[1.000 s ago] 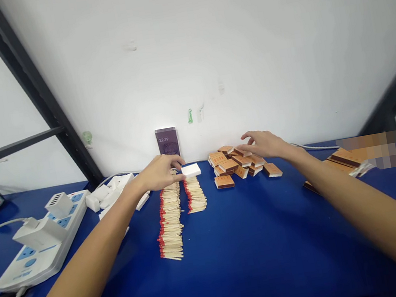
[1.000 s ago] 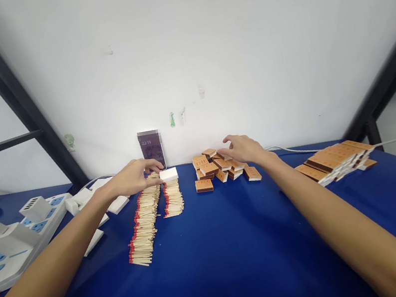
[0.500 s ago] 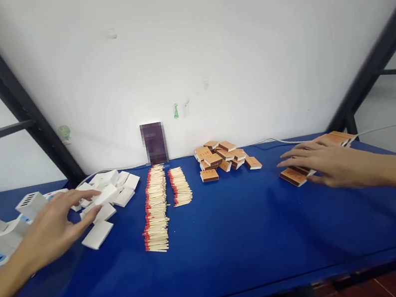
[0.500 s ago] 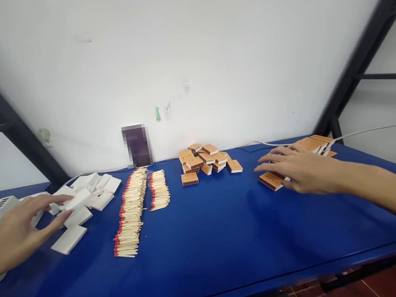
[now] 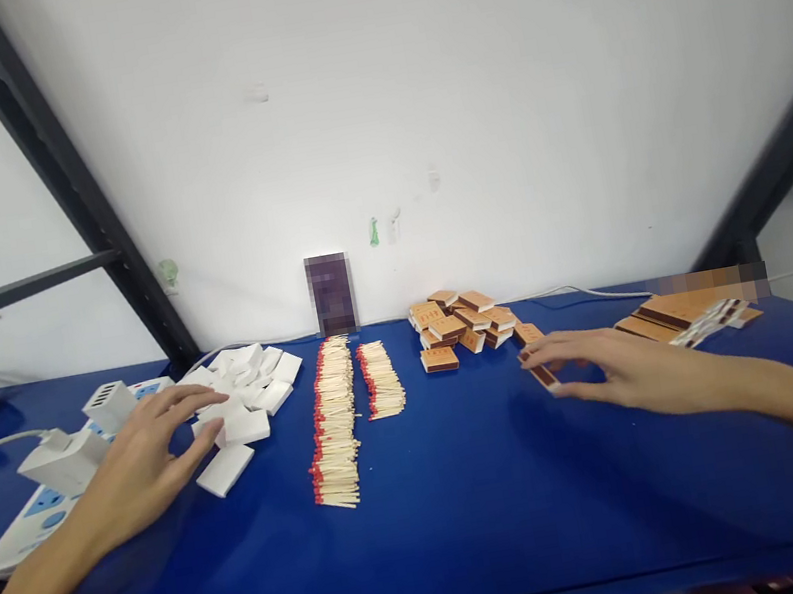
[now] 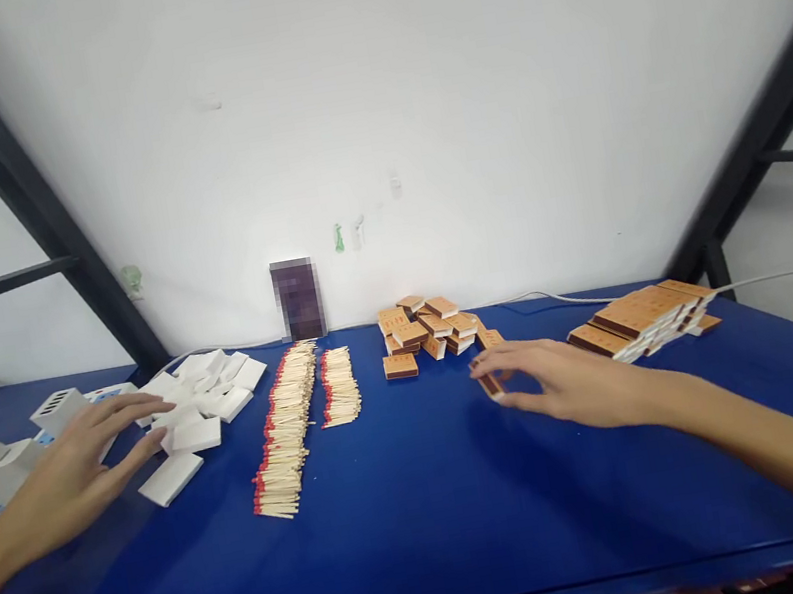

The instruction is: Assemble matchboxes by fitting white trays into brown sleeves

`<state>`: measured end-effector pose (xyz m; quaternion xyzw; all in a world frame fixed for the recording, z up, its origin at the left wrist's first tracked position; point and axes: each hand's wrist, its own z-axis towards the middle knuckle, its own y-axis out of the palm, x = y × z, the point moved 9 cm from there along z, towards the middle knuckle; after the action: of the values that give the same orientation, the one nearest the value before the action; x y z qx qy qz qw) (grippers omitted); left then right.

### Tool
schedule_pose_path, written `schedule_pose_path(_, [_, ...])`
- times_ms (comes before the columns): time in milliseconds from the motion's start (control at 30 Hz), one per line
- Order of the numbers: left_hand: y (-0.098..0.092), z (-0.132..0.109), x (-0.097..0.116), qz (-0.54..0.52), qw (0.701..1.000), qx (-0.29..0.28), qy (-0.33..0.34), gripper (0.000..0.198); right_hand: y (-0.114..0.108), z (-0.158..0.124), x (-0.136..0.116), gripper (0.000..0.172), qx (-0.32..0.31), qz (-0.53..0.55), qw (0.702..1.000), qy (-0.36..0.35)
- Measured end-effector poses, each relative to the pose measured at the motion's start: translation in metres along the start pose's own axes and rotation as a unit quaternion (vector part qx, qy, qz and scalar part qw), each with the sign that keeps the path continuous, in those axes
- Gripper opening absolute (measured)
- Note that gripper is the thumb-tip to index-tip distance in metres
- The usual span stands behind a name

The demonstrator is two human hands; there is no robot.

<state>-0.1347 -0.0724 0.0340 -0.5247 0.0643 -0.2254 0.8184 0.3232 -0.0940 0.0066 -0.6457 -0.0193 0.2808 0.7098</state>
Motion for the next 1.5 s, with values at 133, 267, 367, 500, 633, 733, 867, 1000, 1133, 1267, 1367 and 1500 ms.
schedule_pose_path(133, [-0.003,0.019,0.055,-0.109,0.984,0.011,0.137,0.026,0.039,0.030,-0.037,0.042,-0.048,0.403,0.911,0.069])
schedule_pose_path(267, [0.002,0.045,0.106,-0.194,0.953,0.052,0.228,0.026,0.076,0.065,-0.065,0.038,-0.057,0.637,0.766,0.060])
schedule_pose_path(367, [0.017,0.062,0.137,-0.208,0.934,0.044,0.288,0.027,0.094,0.084,-0.082,0.040,-0.086,0.695,0.712,0.054])
schedule_pose_path(500, [0.044,0.085,0.158,-0.190,0.942,-0.033,0.275,0.035,0.095,0.097,-0.093,0.040,-0.105,0.732,0.671,0.043])
schedule_pose_path(633, [0.056,0.105,0.160,-0.229,0.945,-0.094,0.213,0.035,0.089,0.105,-0.090,0.038,-0.106,0.742,0.661,0.036])
schedule_pose_path(733, [0.063,0.116,0.157,-0.259,0.936,-0.175,0.159,0.040,0.090,0.110,-0.085,0.034,-0.098,0.738,0.665,0.046])
schedule_pose_path(867, [0.075,0.126,0.155,-0.267,0.914,-0.282,0.117,0.042,0.093,0.117,-0.077,0.030,-0.080,0.711,0.695,0.076])
schedule_pose_path(1000, [0.090,0.130,0.151,-0.285,0.892,-0.337,0.104,0.041,0.088,0.124,-0.070,0.027,-0.084,0.644,0.757,0.069])
schedule_pose_path(1133, [0.100,0.132,0.143,-0.284,0.890,-0.346,0.083,0.039,0.080,0.131,-0.065,0.025,-0.085,0.578,0.810,0.046])
schedule_pose_path(1267, [0.101,0.129,0.141,-0.262,0.895,-0.352,0.083,0.041,0.075,0.132,-0.066,0.025,-0.082,0.436,0.896,0.020])
schedule_pose_path(1367, [0.099,0.129,0.140,-0.232,0.908,-0.332,0.105,0.040,0.068,0.129,-0.076,0.030,-0.066,0.320,0.944,-0.041])
schedule_pose_path(1500, [0.098,0.130,0.142,-0.165,0.928,-0.301,0.148,0.042,0.062,0.124,-0.085,0.035,-0.027,0.204,0.974,-0.091])
